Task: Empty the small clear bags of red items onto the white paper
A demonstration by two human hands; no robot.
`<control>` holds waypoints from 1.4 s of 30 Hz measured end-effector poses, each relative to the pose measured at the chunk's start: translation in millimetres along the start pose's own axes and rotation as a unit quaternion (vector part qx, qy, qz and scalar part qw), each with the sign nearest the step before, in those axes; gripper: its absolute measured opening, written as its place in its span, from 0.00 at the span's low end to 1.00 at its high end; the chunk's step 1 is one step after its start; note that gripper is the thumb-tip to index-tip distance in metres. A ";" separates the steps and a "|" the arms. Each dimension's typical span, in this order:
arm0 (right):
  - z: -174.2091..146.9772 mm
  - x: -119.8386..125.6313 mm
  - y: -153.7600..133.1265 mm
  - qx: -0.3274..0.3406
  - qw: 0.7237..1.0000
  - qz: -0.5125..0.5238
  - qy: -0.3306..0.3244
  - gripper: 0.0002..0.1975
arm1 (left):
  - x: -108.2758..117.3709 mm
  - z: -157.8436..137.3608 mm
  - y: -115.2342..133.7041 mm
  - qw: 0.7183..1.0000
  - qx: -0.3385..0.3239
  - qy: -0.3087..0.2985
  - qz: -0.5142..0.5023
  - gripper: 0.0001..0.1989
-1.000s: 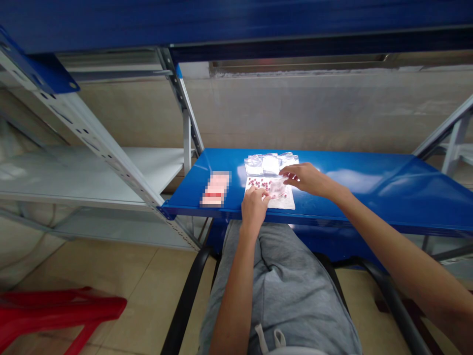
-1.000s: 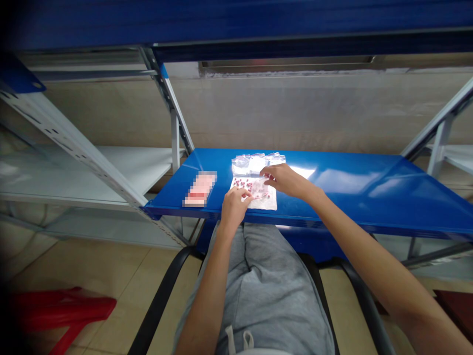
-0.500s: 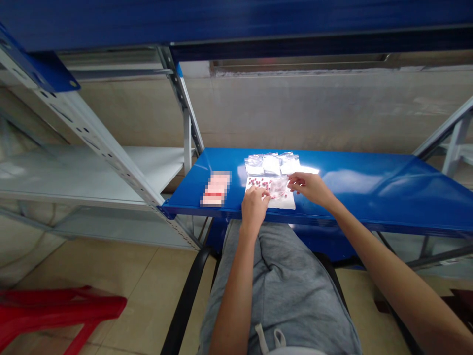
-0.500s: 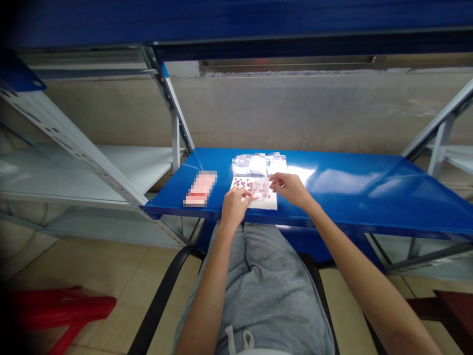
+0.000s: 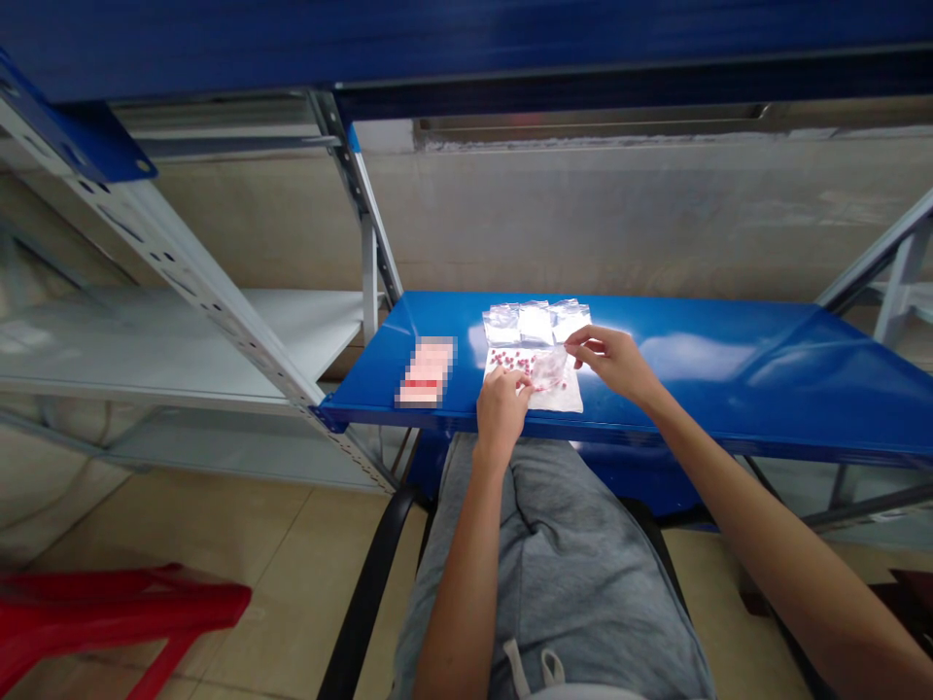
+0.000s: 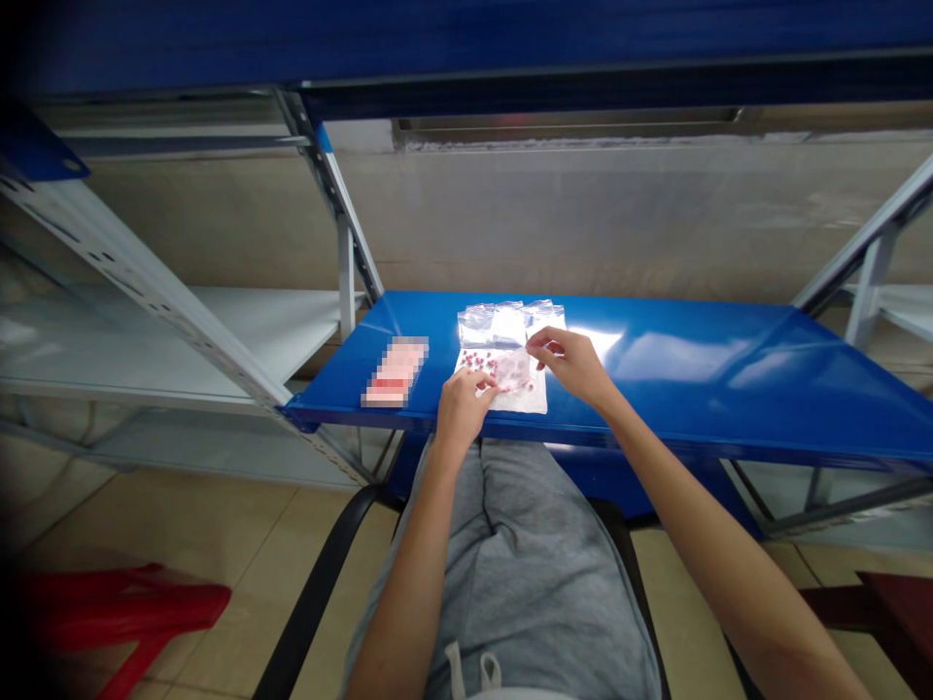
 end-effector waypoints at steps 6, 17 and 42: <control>2.1 7.8 -2.6 -0.021 0.999 -0.032 -0.014 0.14 | -0.2 0.0 -0.6 1.000 0.000 0.001 -0.001 0.02; -7.1 -3.7 5.0 -0.035 0.998 0.058 -0.017 0.19 | -0.2 -0.1 -0.5 1.000 -0.004 0.005 0.000 0.02; -37.8 -20.8 34.8 -0.007 0.985 -0.171 -0.018 0.08 | -1.2 2.2 -2.3 0.999 0.007 0.002 -0.034 0.02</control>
Point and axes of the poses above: each hand's wrist, its own z-axis towards the middle knuckle, its own x-axis out of the back of the hand, y = z × x, the point moved 5 cm from there along z, towards the middle knuckle, and after that the axes turned 1 degree about z, right-handed, at the moved point
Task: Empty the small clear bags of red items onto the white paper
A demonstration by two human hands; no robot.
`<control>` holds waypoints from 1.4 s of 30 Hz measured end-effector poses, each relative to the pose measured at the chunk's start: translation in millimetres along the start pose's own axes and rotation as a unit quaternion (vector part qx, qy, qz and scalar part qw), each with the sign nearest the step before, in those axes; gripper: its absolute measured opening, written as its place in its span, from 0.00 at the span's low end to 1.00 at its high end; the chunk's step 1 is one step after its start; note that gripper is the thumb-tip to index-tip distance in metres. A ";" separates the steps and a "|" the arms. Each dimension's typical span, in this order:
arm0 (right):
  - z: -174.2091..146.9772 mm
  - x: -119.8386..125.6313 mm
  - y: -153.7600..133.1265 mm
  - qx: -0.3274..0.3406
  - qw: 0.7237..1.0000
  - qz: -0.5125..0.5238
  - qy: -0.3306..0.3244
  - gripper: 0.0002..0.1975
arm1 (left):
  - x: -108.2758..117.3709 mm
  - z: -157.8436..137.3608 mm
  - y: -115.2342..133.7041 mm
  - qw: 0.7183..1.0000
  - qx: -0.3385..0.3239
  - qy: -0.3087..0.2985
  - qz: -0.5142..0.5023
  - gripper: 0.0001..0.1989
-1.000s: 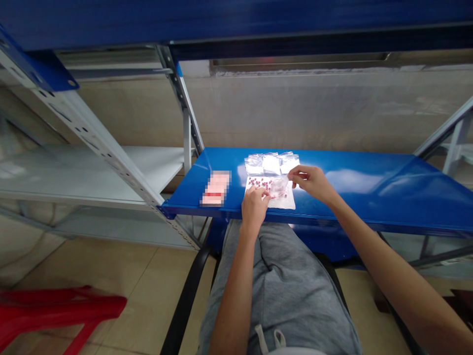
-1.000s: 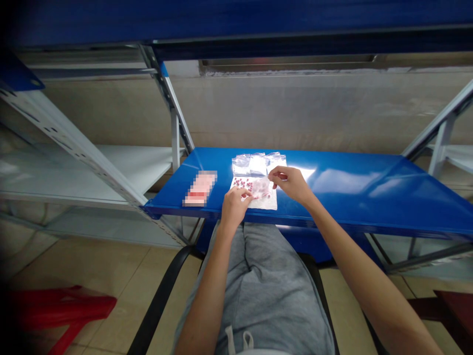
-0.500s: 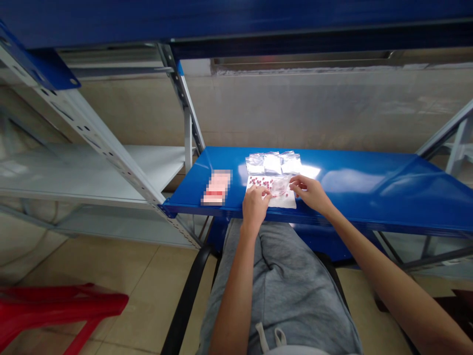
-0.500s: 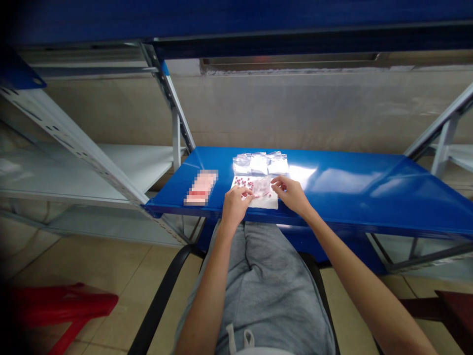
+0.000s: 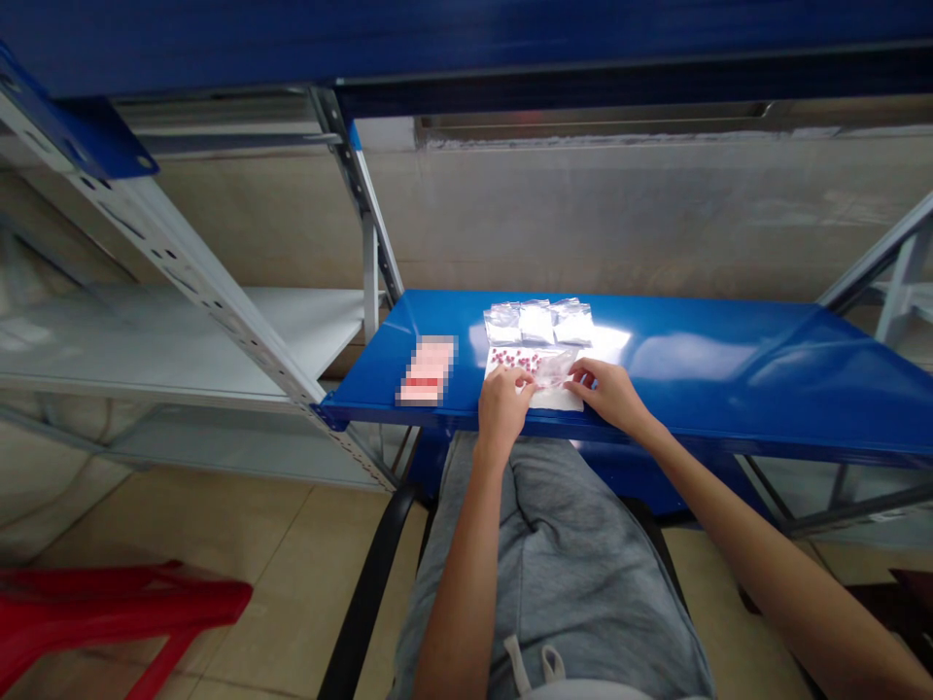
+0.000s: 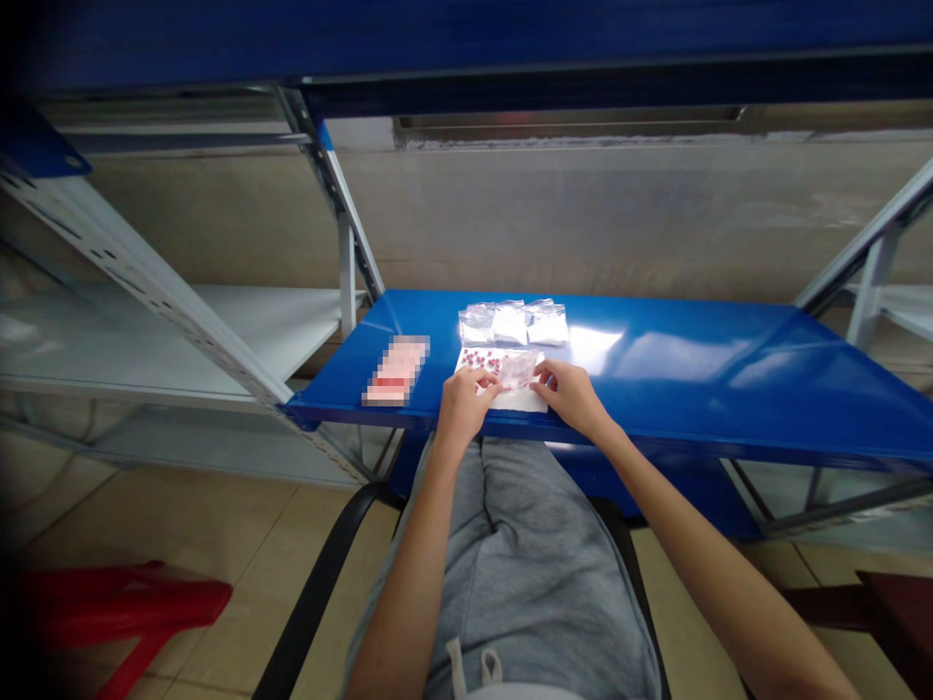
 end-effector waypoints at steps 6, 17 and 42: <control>1.0 -2.3 1.8 0.003 1.000 -0.017 0.001 0.07 | -0.9 0.7 -0.5 1.000 -0.005 0.007 -0.012 0.02; -44.7 -11.7 -41.5 0.034 0.975 -0.210 0.065 0.13 | 3.2 1.6 -1.5 0.999 -0.012 0.019 -0.027 0.02; -35.7 -11.0 -30.0 0.024 0.982 -0.180 0.048 0.25 | 13.4 2.6 1.1 0.998 -0.008 0.030 -0.057 0.02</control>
Point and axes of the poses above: each hand's wrist, its own z-axis towards the middle knuckle, its own x-axis out of the back of the hand, y = z × x, the point moved 5 cm from there along z, towards the middle knuckle, and after that the axes turned 1 degree about z, right-handed, at the moved point
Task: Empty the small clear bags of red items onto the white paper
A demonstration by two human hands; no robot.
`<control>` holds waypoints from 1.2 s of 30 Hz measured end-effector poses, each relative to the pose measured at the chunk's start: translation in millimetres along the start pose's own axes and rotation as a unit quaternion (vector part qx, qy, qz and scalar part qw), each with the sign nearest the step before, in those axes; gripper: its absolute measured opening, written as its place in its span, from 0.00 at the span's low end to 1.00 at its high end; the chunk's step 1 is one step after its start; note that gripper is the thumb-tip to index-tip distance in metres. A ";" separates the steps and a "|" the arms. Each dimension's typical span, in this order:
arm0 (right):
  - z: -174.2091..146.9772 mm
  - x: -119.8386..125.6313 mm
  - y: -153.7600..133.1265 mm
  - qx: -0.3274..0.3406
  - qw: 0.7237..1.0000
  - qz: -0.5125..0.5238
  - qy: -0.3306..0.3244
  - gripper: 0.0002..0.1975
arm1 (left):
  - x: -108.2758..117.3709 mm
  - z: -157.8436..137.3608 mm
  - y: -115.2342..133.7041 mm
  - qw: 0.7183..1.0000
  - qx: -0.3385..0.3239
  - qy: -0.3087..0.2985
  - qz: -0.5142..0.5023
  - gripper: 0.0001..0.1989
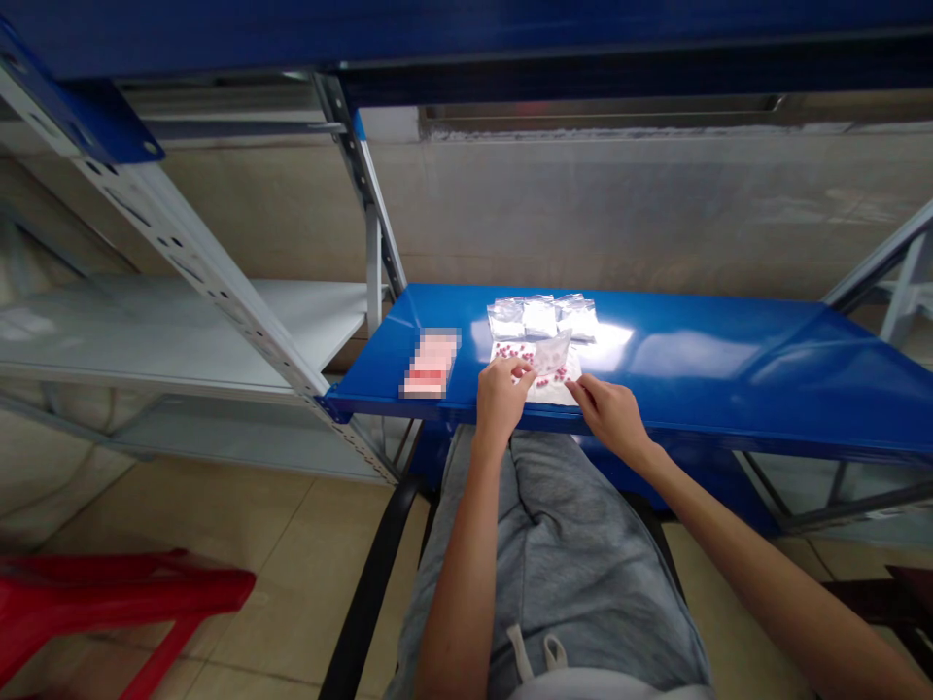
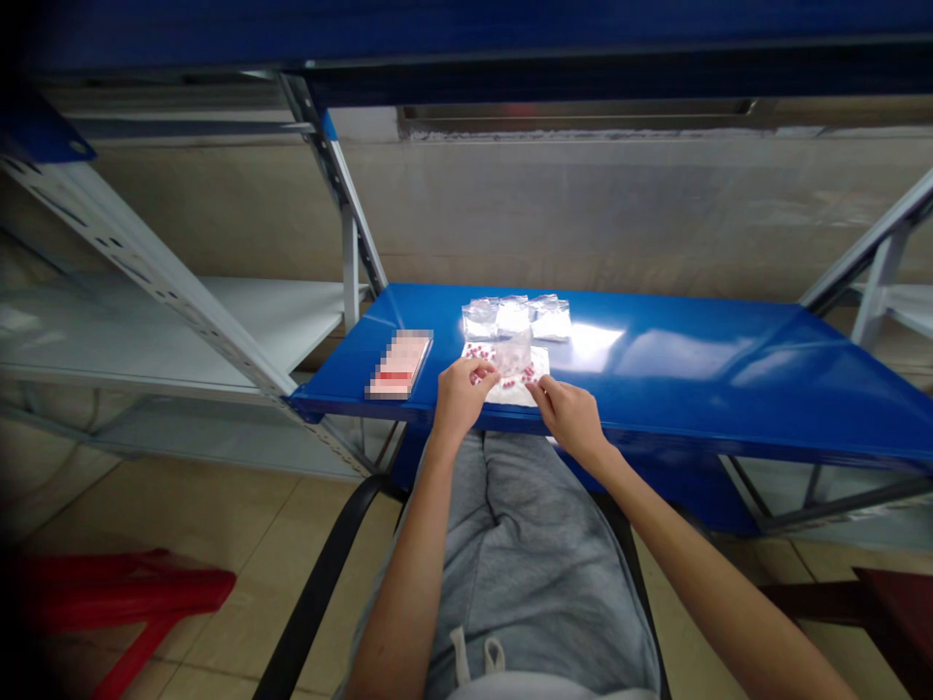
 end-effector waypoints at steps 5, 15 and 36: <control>44.3 -5.4 0.8 0.003 1.000 0.028 -0.004 0.24 | 16.8 1.1 -2.7 0.999 0.014 0.035 -0.018 0.02; 84.3 -33.8 -15.5 0.030 0.998 0.041 -0.036 0.18 | 38.0 0.6 -21.7 0.995 0.053 0.080 0.003 0.03; 28.6 11.5 -3.8 -0.029 0.986 0.161 0.042 0.11 | 29.3 0.7 -10.3 0.997 0.057 0.031 -0.044 0.03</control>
Point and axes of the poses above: each hand's wrist, its own z-axis towards the middle knuckle, its own x-axis out of the back of the hand, y = z × x, the point moved 5 cm from there along z, towards the middle knuckle, and after that the axes turned 1 degree about z, right-handed, at the moved point
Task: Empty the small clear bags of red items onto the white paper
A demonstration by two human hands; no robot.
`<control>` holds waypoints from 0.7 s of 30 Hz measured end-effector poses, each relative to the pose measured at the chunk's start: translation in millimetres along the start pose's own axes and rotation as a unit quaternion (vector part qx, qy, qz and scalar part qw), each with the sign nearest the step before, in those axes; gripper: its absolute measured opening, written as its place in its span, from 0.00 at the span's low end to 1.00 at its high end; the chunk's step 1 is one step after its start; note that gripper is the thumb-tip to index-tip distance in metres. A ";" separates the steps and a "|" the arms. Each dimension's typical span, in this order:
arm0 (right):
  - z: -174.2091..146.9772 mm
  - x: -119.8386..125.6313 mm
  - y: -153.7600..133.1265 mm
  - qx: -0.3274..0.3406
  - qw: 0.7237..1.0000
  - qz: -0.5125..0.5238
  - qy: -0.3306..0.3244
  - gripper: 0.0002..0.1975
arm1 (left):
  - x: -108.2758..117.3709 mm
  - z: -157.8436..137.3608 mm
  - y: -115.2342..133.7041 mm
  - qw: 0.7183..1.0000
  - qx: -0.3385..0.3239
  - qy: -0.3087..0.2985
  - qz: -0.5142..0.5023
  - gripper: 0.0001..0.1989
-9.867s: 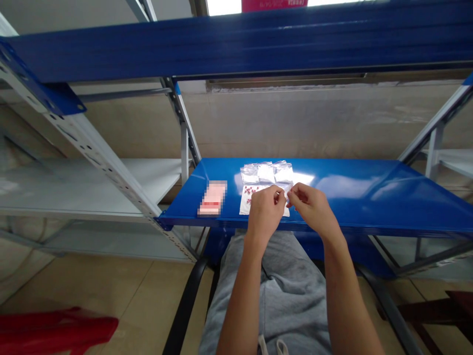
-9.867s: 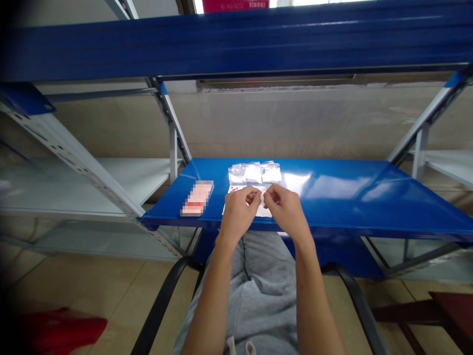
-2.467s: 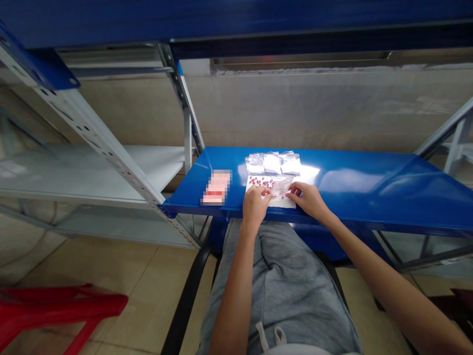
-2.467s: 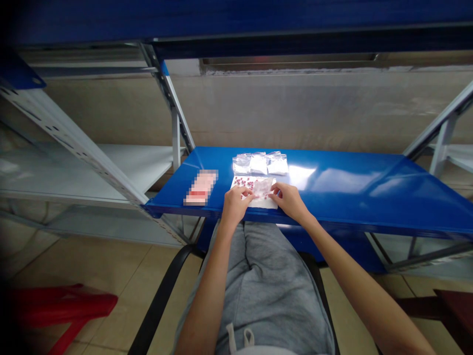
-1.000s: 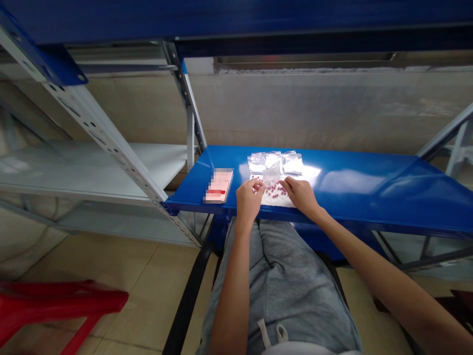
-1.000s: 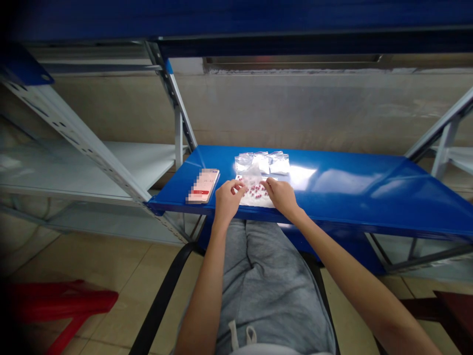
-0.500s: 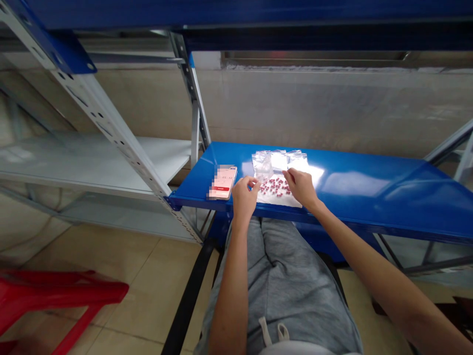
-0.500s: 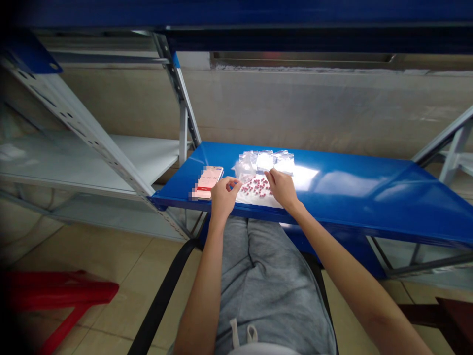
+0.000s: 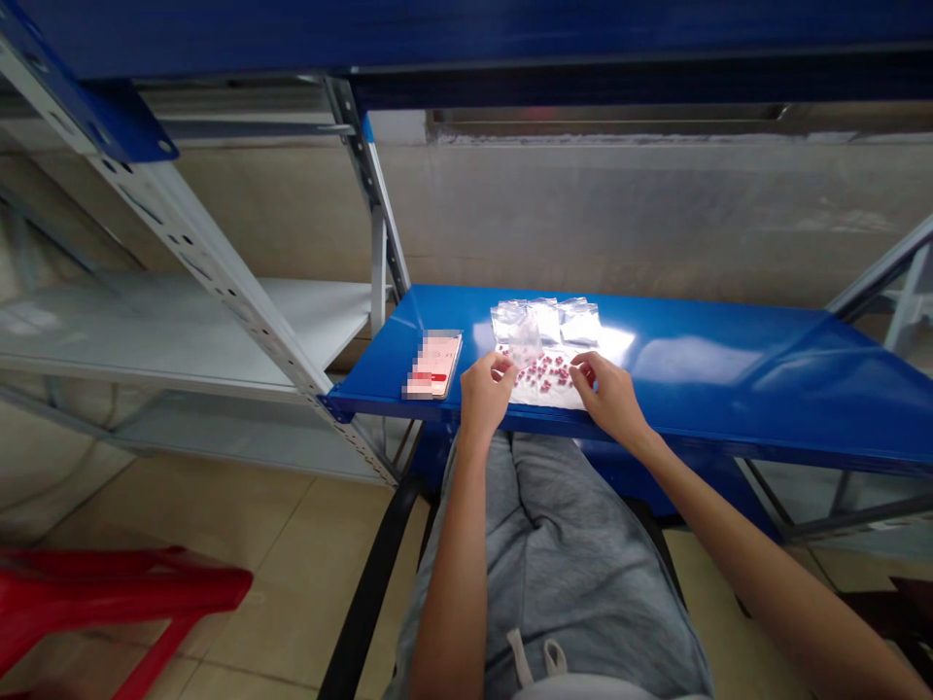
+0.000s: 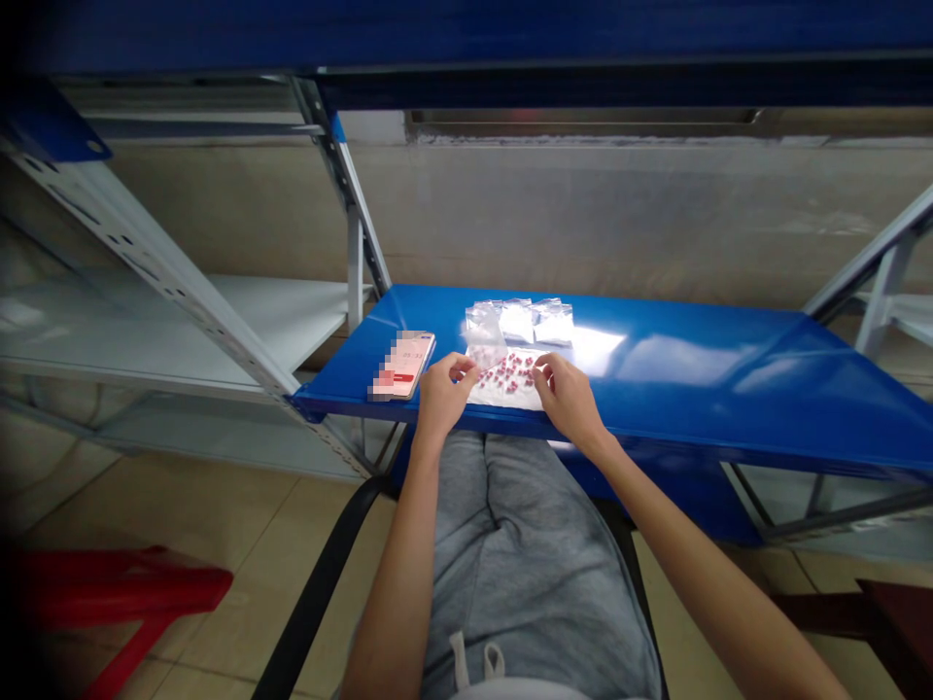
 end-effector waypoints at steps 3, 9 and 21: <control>5.9 16.2 -11.6 -0.011 0.998 0.061 0.020 0.17 | -3.8 -2.4 6.4 0.997 0.001 -0.050 -0.052 0.03; 13.2 40.2 -22.2 -0.121 0.949 0.291 0.019 0.26 | -11.2 -7.2 28.3 0.994 -0.084 -0.061 -0.034 0.03; 11.9 34.9 34.6 -0.242 0.883 0.402 -0.029 0.24 | -56.5 41.1 42.4 0.979 -0.119 -0.045 -0.160 0.07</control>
Point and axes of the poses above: each hand's wrist, its own z-axis towards the middle knuckle, its own x-axis out of the back of the hand, y = z × x, the point moved 5 cm from there along z, towards the middle knuckle, and after that the axes turned 1 degree about z, right-handed, at the moved point
